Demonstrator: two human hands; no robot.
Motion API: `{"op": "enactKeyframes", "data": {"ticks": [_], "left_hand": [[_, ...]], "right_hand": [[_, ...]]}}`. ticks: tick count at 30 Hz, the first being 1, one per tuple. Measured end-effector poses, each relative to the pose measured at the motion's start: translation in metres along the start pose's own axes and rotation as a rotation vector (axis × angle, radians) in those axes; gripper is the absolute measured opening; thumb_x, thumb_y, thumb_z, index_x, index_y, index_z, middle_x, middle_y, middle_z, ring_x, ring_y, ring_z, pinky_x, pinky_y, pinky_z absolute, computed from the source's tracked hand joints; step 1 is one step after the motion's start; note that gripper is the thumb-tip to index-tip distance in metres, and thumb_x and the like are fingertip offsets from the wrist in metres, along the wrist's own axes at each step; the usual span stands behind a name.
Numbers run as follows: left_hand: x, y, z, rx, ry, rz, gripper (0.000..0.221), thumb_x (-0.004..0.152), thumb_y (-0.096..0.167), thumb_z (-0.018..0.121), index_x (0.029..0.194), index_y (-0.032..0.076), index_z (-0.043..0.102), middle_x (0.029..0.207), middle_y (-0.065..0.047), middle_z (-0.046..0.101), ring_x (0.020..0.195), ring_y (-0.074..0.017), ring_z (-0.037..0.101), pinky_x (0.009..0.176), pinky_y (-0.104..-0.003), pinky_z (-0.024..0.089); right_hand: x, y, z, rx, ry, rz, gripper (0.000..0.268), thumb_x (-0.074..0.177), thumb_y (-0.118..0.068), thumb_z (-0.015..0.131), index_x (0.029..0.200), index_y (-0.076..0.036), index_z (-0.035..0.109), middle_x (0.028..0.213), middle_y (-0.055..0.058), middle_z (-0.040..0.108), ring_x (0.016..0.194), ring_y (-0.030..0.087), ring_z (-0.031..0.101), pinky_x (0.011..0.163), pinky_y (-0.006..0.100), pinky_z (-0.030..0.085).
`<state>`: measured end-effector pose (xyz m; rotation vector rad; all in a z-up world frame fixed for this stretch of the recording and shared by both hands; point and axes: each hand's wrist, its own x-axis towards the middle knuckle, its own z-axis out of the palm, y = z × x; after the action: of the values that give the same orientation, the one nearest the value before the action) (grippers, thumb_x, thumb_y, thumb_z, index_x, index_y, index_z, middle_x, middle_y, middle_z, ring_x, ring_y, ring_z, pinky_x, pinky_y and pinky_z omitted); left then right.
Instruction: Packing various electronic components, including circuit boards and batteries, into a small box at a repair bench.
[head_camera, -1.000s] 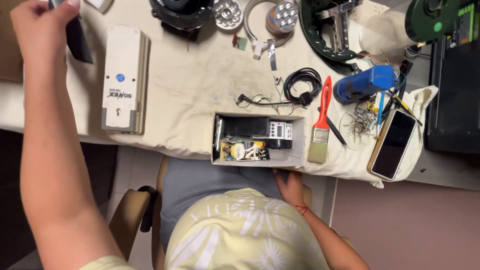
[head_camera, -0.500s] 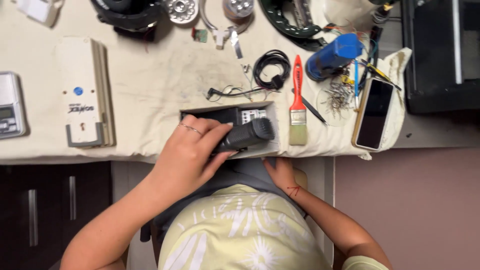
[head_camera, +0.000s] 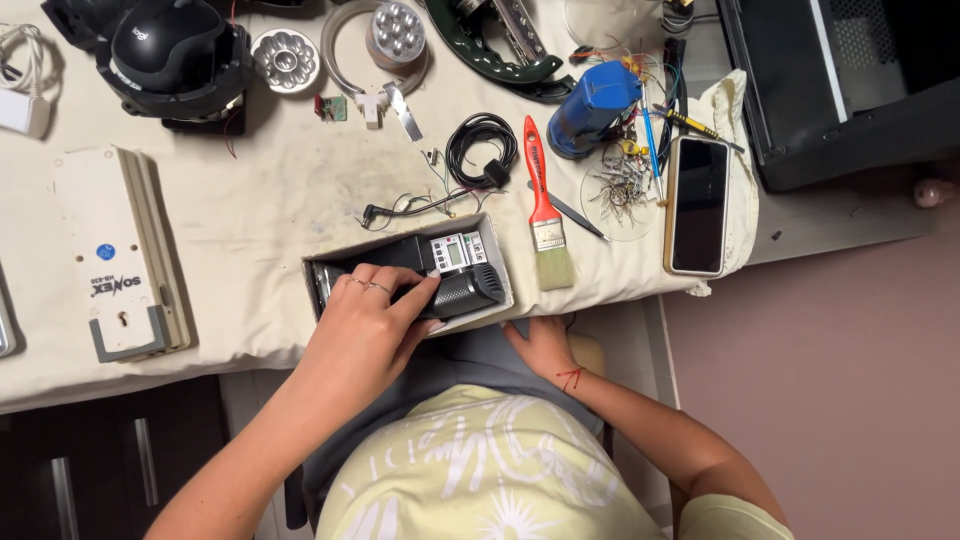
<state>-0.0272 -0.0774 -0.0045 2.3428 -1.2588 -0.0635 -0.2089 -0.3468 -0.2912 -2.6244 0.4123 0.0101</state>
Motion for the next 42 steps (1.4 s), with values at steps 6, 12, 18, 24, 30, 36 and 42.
{"op": "enactKeyframes", "data": {"ticks": [6,12,18,24,30,36,42], "left_hand": [[-0.003,-0.001,0.000,0.002,-0.026,0.000,0.038,0.096,0.032,0.066,0.127,0.010,0.069,0.108,-0.008,0.064,0.107,-0.0249,0.059,0.089,-0.037,0.047],[-0.005,0.001,0.002,-0.072,-0.009,0.033,0.035,0.102,0.035,0.059,0.123,0.010,0.069,0.106,-0.008,0.062,0.106,-0.0267,0.059,0.088,-0.038,0.047],[-0.006,-0.001,0.011,-0.013,0.106,0.089,0.034,0.102,0.035,0.058,0.122,0.009,0.068,0.105,-0.009,0.058,0.106,-0.0294,0.058,0.086,-0.039,0.047],[-0.010,-0.004,0.007,-0.125,0.209,0.142,0.028,0.098,0.027,0.065,0.118,0.008,0.071,0.115,-0.012,0.059,0.111,-0.0331,0.060,0.088,-0.039,0.050],[-0.040,-0.036,0.036,-0.162,0.734,0.171,0.040,0.081,0.022,0.083,0.118,0.008,0.077,0.122,-0.017,0.062,0.108,-0.0370,0.062,0.096,-0.054,0.053],[-0.063,-0.074,0.060,-0.439,0.593,-0.005,0.122,0.071,0.050,0.086,0.159,-0.001,0.019,0.158,-0.035,0.027,0.146,-0.0538,0.029,0.118,-0.066,0.022],[-0.063,-0.084,0.065,-0.505,0.372,0.011,0.143,0.067,0.057,0.090,0.165,0.004,0.000,0.165,-0.025,0.027,0.153,-0.0429,0.037,0.129,-0.060,0.024]], "right_hand": [[0.000,0.003,0.003,-0.026,0.036,-0.009,0.057,0.088,-0.043,0.075,0.118,0.005,0.069,0.104,0.030,0.072,0.105,0.050,0.068,0.096,0.060,0.051],[-0.002,0.014,0.015,-0.003,0.037,-0.002,0.057,0.087,-0.041,0.075,0.121,0.004,0.068,0.108,0.028,0.071,0.109,0.050,0.066,0.098,0.060,0.050],[0.000,0.005,0.002,-0.020,0.067,-0.060,0.053,0.087,-0.041,0.076,0.114,0.005,0.070,0.101,0.028,0.073,0.104,0.049,0.068,0.095,0.059,0.052],[0.002,-0.005,-0.008,-0.013,0.079,-0.074,0.048,0.087,-0.039,0.076,0.108,0.004,0.072,0.096,0.028,0.073,0.101,0.048,0.070,0.093,0.059,0.053],[0.017,-0.026,-0.037,-0.102,-0.054,-0.050,0.052,0.092,-0.050,0.070,0.105,0.001,0.072,0.087,0.022,0.075,0.091,0.042,0.074,0.087,0.054,0.055],[0.050,-0.129,-0.230,0.053,-0.957,-0.318,0.048,0.101,-0.034,0.053,0.112,0.009,0.071,0.099,0.036,0.074,0.093,0.054,0.070,0.081,0.063,0.054],[0.100,-0.161,-0.301,0.346,-0.809,-0.444,0.038,0.101,-0.034,0.058,0.131,-0.013,0.067,0.124,0.003,0.076,0.107,0.018,0.076,0.093,0.032,0.057]]}}
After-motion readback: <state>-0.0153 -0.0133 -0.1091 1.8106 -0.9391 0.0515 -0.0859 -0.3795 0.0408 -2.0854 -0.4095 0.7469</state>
